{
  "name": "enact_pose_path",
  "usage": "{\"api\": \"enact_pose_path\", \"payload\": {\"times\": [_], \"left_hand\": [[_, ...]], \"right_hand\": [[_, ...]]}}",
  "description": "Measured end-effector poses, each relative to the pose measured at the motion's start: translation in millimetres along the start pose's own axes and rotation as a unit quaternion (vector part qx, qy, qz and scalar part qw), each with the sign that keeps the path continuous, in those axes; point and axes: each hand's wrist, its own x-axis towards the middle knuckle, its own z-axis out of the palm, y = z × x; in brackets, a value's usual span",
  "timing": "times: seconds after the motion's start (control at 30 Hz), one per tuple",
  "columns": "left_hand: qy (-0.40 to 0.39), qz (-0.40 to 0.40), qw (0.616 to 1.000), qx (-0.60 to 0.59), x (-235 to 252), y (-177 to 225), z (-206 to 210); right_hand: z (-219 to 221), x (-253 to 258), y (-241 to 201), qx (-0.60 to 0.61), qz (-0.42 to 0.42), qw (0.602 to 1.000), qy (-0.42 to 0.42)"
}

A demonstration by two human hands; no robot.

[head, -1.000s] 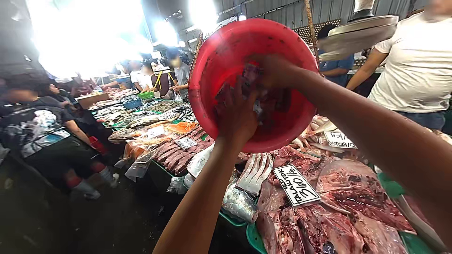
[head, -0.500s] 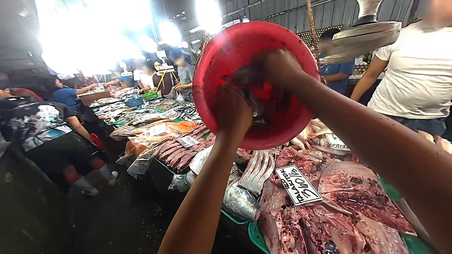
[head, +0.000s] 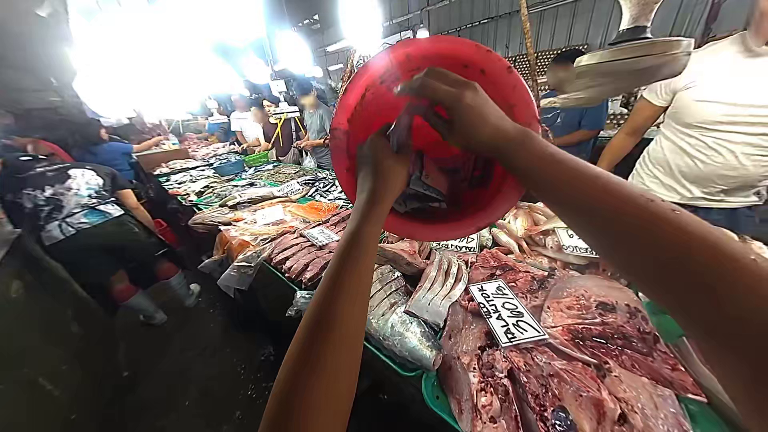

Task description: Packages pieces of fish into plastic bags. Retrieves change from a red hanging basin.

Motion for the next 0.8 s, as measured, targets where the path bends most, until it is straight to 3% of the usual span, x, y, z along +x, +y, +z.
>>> {"api": "enact_pose_path", "payload": {"times": [0.07, 0.13, 0.27, 0.37, 0.5, 0.63, 0.8], "left_hand": [[0.023, -0.026, 0.999, 0.019, 0, 1, 3], [0.049, -0.044, 0.998, 0.014, -1, 4, 6], [0.067, -0.040, 0.996, -0.035, -1, 5, 14], [0.094, -0.019, 0.993, -0.068, -3, 3, 16], [0.065, -0.034, 0.997, -0.015, -7, 10, 11], [-0.025, -0.059, 0.997, 0.050, -8, 13, 11], [-0.076, -0.108, 0.990, 0.049, -7, 17, 12]], "right_hand": [[-4, 3, -3, 0.005, 0.159, 0.985, -0.074], [-2, 0, -1, 0.021, 0.250, 0.954, -0.166], [18, -23, 13, -0.004, 0.133, 0.935, -0.328], [19, -22, 13, -0.085, 0.100, 0.913, -0.385], [13, -16, 9, -0.129, 0.117, 0.904, -0.391], [4, -8, -4, -0.136, 0.254, 0.883, -0.371], [-12, -1, -13, -0.105, 0.355, 0.916, -0.154]]}}
